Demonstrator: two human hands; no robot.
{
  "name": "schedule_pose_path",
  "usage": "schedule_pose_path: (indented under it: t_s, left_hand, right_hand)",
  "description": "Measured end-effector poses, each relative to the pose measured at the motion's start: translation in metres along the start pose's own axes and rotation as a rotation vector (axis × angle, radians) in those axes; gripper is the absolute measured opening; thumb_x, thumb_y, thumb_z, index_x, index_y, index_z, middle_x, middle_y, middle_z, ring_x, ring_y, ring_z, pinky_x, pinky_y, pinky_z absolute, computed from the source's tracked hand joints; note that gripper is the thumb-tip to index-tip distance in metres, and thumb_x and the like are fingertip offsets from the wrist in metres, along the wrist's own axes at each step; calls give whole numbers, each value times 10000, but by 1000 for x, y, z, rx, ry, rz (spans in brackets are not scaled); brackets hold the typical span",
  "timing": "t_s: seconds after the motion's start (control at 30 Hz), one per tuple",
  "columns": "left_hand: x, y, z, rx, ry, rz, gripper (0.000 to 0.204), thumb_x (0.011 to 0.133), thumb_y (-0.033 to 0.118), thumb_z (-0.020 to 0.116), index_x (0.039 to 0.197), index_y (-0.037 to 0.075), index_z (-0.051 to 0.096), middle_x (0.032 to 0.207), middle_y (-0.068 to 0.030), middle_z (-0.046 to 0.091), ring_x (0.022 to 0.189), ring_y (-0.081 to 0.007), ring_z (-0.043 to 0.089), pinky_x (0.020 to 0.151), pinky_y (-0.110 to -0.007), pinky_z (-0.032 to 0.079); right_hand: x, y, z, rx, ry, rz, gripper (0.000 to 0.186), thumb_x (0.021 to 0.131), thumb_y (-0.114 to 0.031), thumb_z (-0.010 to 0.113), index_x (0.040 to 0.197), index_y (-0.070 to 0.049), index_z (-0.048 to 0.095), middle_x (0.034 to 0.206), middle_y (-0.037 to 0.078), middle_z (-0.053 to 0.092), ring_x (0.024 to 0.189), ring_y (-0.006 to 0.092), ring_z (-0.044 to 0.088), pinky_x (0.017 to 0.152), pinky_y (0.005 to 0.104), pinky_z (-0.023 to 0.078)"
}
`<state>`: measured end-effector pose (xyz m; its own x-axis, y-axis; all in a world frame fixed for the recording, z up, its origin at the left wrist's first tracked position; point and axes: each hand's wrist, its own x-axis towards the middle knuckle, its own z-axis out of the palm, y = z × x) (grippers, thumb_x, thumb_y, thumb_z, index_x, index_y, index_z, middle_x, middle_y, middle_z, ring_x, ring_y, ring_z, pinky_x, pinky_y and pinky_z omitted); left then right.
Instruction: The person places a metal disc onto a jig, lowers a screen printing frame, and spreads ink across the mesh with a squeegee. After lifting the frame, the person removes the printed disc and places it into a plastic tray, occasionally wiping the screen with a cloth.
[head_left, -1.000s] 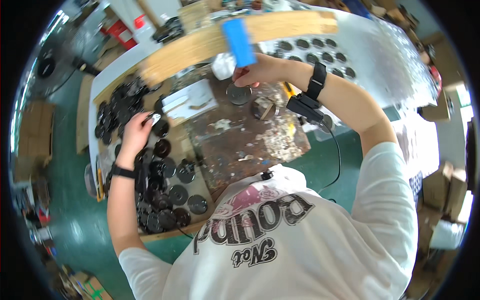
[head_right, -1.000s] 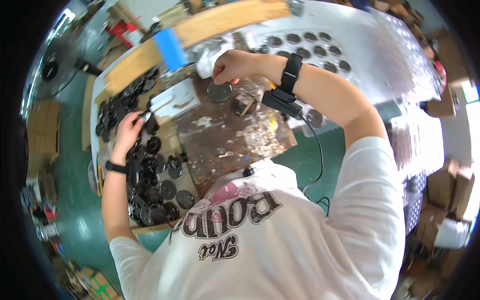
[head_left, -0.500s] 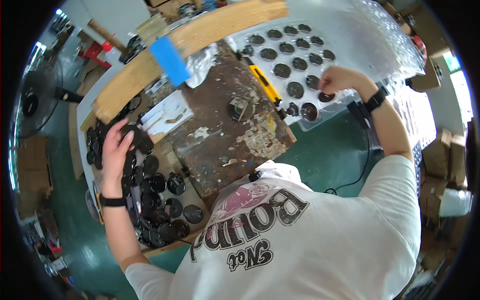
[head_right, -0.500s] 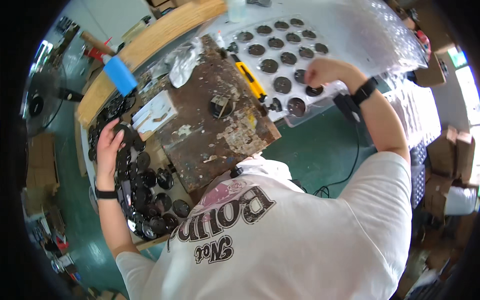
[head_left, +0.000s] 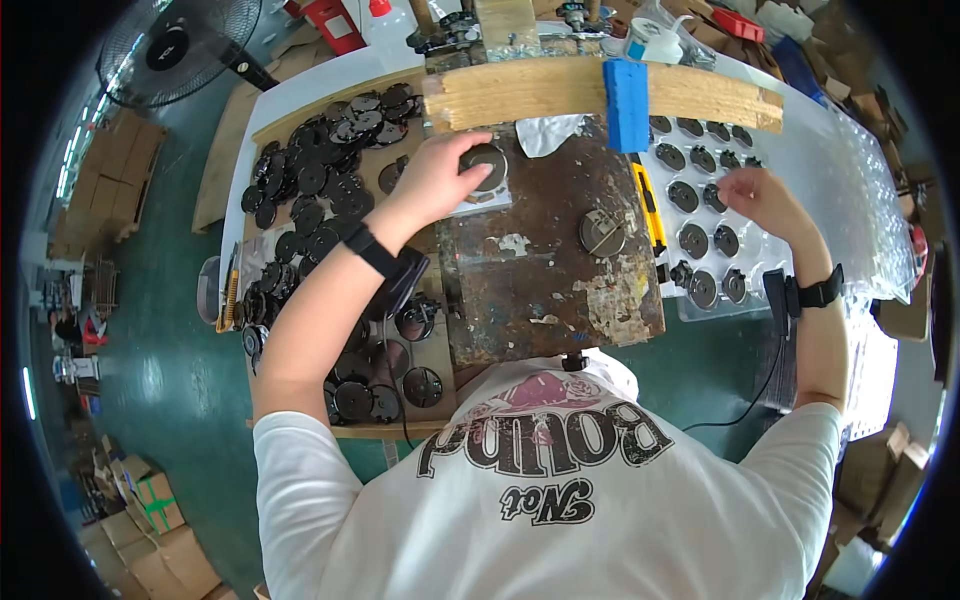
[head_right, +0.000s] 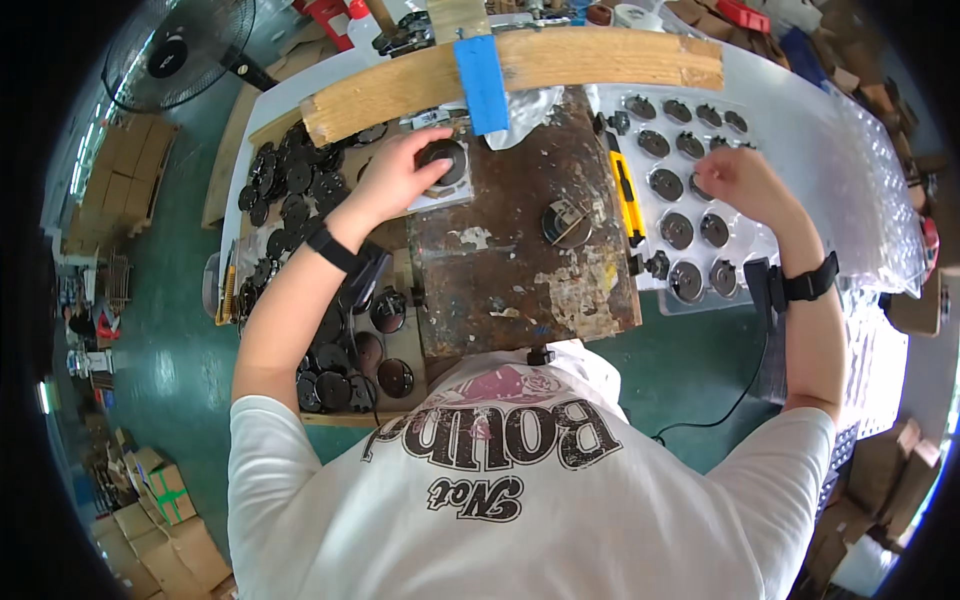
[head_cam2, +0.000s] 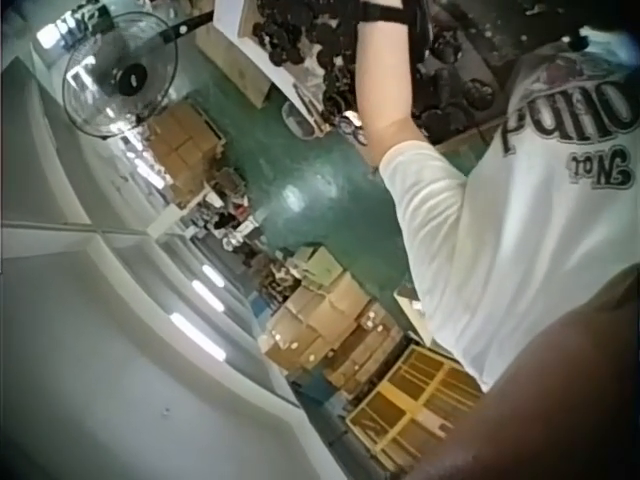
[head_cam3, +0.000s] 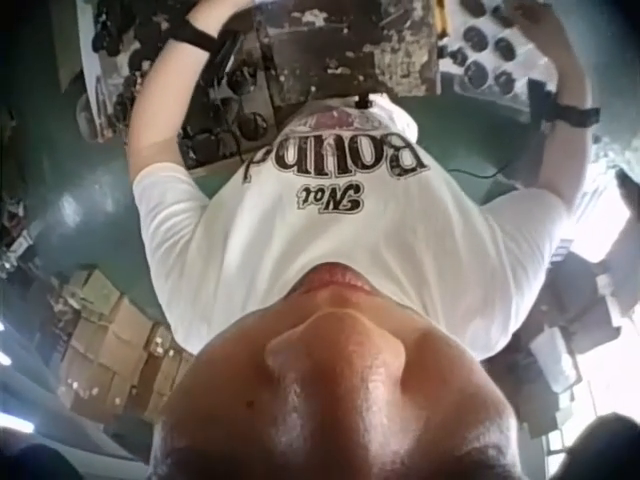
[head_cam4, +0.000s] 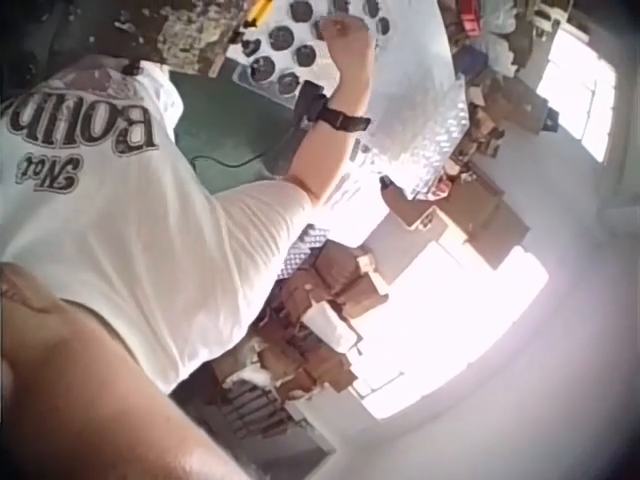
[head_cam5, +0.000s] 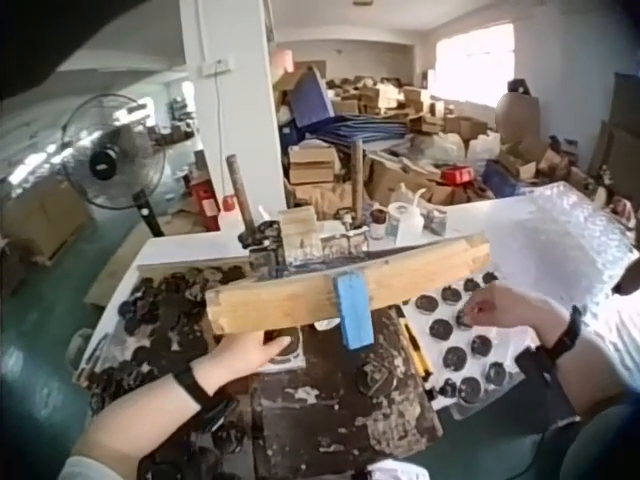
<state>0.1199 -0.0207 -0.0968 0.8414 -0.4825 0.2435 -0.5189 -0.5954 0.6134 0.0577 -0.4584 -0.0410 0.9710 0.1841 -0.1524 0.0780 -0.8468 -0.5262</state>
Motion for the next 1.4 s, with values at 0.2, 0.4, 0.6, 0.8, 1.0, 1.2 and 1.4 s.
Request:
schedule_pose_path:
  t_s: [0.2,0.4,0.6,0.8,1.0,1.2,1.4]
  left_hand:
    - [-3,-10,1,385,-21,220,388,864,318,605,1190,108,615,1118,-92,607,1068,-301,527,910,-390,431]
    - [20,-20,-31,432,-453,287,456,879,308,601,1326,263,524,1384,-78,457,1290,-305,382,1076,-392,326]
    - [-3,-19,-50,302,-405,264,444,864,260,619,1301,230,548,1397,-98,447,1296,-306,387,1053,-409,350]
    - [-53,18,-46,-430,-144,-135,484,963,203,514,1393,33,372,966,-74,677,870,-141,620,782,-260,491]
    - [-72,39,-18,-498,-267,-272,646,957,212,546,1477,77,186,915,-55,626,756,-101,560,695,-252,465]
    - [-74,34,-11,-368,-292,-285,740,901,204,633,1474,53,189,788,-76,634,647,-108,500,643,-266,443]
    - [-75,34,-12,-379,-308,-269,755,896,233,631,1455,-2,181,874,-137,673,742,-196,633,700,-299,499]
  right_hand:
    - [16,-85,-15,105,280,-195,206,871,-121,625,1025,14,626,849,31,655,766,89,601,699,260,493]
    - [40,-114,-39,20,266,-589,291,831,21,581,1119,4,611,1043,89,662,972,163,614,866,279,466]
    - [45,-109,-42,482,-85,-449,281,866,-14,575,1144,-7,614,1089,65,646,1005,125,599,877,261,469]
    - [70,-118,-32,163,-241,-373,296,826,-19,596,1119,-38,634,1034,47,645,863,63,571,771,213,466]
    - [124,-175,28,-65,206,-714,342,803,-183,664,1124,-68,631,993,90,662,818,227,619,773,348,510]
    - [128,-195,64,-372,79,-686,324,797,-273,665,1028,-46,641,985,154,642,896,352,612,784,406,504]
    - [67,-193,84,-234,34,-827,289,738,-198,708,979,-51,646,892,144,621,865,344,602,761,410,495]
